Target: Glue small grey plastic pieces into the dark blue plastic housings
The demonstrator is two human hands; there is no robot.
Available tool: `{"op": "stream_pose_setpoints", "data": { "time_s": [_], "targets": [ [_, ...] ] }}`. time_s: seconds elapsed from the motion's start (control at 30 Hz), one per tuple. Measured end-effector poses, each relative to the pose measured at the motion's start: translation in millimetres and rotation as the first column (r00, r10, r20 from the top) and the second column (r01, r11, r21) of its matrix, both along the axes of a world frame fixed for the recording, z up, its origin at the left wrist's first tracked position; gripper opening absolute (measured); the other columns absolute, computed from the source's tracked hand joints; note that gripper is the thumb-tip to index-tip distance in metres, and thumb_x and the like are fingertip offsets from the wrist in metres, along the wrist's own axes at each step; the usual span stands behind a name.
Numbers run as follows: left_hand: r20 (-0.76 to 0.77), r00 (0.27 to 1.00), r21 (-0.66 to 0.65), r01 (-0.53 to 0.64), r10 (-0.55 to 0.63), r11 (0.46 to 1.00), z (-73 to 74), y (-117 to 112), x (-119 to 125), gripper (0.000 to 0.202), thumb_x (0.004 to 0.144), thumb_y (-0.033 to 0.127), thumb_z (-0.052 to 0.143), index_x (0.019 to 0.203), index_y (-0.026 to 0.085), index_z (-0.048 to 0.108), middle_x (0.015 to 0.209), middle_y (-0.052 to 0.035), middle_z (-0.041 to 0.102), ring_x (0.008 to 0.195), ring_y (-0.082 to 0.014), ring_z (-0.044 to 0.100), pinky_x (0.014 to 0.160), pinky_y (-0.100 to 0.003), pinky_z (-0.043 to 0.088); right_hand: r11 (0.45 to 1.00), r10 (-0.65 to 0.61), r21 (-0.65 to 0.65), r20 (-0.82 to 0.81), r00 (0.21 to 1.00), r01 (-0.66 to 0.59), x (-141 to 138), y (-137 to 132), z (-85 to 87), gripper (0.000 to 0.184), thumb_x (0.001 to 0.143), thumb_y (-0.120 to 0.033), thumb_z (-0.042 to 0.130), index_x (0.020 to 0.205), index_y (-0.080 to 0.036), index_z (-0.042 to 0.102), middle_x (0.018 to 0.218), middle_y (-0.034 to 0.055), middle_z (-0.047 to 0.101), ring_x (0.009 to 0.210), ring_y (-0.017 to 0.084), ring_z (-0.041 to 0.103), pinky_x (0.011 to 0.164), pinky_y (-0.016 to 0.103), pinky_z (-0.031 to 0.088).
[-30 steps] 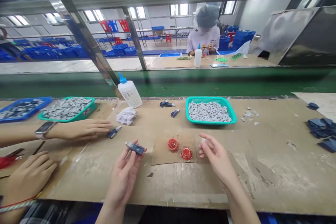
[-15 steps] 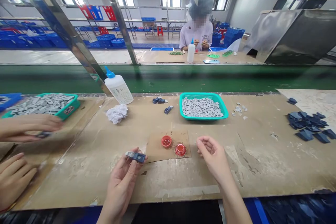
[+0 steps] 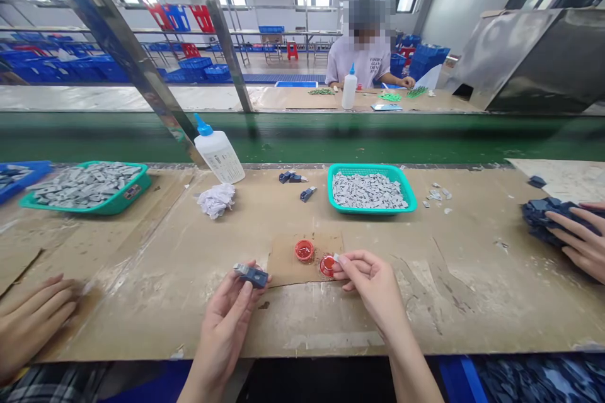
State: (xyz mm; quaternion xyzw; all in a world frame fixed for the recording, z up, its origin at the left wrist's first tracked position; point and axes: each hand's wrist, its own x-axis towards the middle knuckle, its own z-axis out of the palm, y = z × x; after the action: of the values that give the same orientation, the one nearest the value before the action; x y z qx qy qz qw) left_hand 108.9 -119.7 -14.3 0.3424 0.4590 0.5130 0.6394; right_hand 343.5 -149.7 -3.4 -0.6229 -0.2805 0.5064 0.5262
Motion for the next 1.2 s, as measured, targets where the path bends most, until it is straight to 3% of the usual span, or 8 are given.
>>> {"op": "stream_pose_setpoints", "data": {
  "time_s": [0.13,0.43,0.83,1.07,1.13,1.2],
  "targets": [
    [-0.007,1.0,0.009,-0.002,0.002,1.0,1.2,-0.9,1.5,0.04,0.075,0.035,0.074,0.111,0.021,0.065,0.112,-0.0078,0.067,0.1,-0.0228,0.065,0.089,-0.032,0.051,0.999,-0.03,0.013,0.024,0.999,0.03,-0.9,-1.3,-3.8,0.037,0.068,-0.05,0.077,0.078,-0.016,0.069,0.068,0.0064,0.07,0.059,0.015,0.06,0.053,0.024,0.045],
    [-0.018,1.0,0.024,-0.024,0.024,0.999,11.2,-3.5,9.7,0.038,0.075,0.035,0.073,0.109,0.019,0.065,0.104,-0.0085,0.069,0.097,-0.0238,0.065,0.087,-0.033,0.051,0.999,-0.036,0.031,0.06,0.998,0.034,-8.9,1.1,-8.4,0.038,0.066,-0.052,0.077,0.075,-0.016,0.069,0.067,0.0069,0.069,0.061,0.018,0.061,0.055,0.027,0.046],
    [-0.014,0.998,-0.002,-0.059,0.059,0.998,13.7,-7.8,8.4,0.04,0.074,0.036,0.074,0.109,0.02,0.066,0.105,-0.0081,0.069,0.097,-0.0235,0.066,0.087,-0.033,0.051,0.999,-0.034,0.036,0.031,0.999,0.033,-9.3,1.8,-18.3,0.033,0.069,-0.048,0.077,0.077,-0.017,0.068,0.067,0.0057,0.069,0.061,0.016,0.061,0.057,0.026,0.048],
    [-0.001,0.998,-0.019,-0.071,0.071,0.997,2.5,-1.1,12.8,0.043,0.067,0.042,0.079,0.101,0.02,0.067,0.098,-0.009,0.07,0.091,-0.0251,0.067,0.082,-0.035,0.053,0.999,-0.035,0.022,0.123,0.992,0.033,-5.1,-6.0,-27.3,0.036,0.069,-0.056,0.073,0.075,-0.02,0.069,0.066,0.0076,0.069,0.062,0.023,0.064,0.058,0.035,0.052],
    [0.024,0.997,-0.002,-0.077,0.077,0.997,3.7,-7.4,9.4,0.039,0.067,0.042,0.079,0.099,0.022,0.068,0.102,-0.0097,0.069,0.092,-0.026,0.066,0.079,-0.036,0.054,1.0,0.008,0.001,0.214,0.977,-0.008,-8.5,-5.0,-37.0,0.035,0.071,-0.06,0.069,0.08,-0.026,0.071,0.069,0.0085,0.069,0.064,0.027,0.066,0.054,0.039,0.053],
    [0.029,0.994,0.047,-0.107,0.106,0.993,11.5,-20.9,-0.4,0.029,0.078,0.04,0.07,0.103,0.026,0.065,0.11,-0.0094,0.066,0.099,-0.0245,0.063,0.079,-0.037,0.054,0.991,0.111,0.037,0.281,0.953,-0.127,-19.9,13.0,-50.9,0.038,0.075,-0.06,0.066,0.105,-0.038,0.065,0.095,0.0079,0.069,0.084,0.03,0.068,0.05,0.039,0.053]
  ]
}}
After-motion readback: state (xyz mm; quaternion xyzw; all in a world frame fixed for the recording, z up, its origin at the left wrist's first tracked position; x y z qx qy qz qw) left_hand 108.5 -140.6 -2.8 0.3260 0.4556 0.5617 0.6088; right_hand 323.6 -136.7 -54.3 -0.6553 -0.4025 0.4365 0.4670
